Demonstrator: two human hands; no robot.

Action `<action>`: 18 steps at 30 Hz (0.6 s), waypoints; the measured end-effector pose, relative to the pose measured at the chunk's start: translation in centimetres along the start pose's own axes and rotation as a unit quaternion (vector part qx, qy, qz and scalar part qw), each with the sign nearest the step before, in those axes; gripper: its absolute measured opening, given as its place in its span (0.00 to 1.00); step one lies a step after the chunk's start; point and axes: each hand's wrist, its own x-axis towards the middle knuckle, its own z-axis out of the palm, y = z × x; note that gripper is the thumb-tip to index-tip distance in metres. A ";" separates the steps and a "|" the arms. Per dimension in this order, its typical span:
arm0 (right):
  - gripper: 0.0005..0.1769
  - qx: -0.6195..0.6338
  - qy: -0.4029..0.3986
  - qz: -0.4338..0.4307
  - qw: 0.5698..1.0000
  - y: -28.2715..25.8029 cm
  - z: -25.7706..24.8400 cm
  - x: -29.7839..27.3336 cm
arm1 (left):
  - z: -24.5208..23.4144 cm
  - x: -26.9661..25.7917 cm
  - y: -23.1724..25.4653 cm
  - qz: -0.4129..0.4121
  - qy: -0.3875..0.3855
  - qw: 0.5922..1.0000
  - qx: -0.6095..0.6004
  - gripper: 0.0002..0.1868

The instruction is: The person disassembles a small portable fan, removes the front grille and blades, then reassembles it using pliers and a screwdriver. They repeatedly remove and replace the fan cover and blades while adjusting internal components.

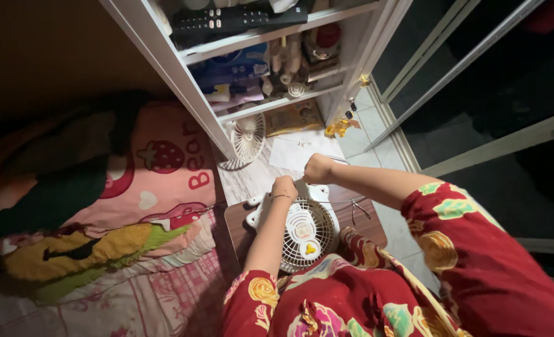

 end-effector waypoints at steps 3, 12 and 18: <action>0.05 0.036 -0.063 0.089 0.993 -0.5 0.8 1.4 | 0.7 0.0 -0.1 0.003 0.004 1.000 -0.006 0.11; 0.15 0.342 -0.157 0.470 0.799 -0.1 -1.3 3.2 | 1.6 0.2 -0.6 0.007 0.058 0.998 0.000 0.09; 0.31 0.412 -0.184 0.450 0.771 -0.4 -5.0 0.1 | 0.9 0.4 -0.3 -0.014 0.009 1.000 0.017 0.10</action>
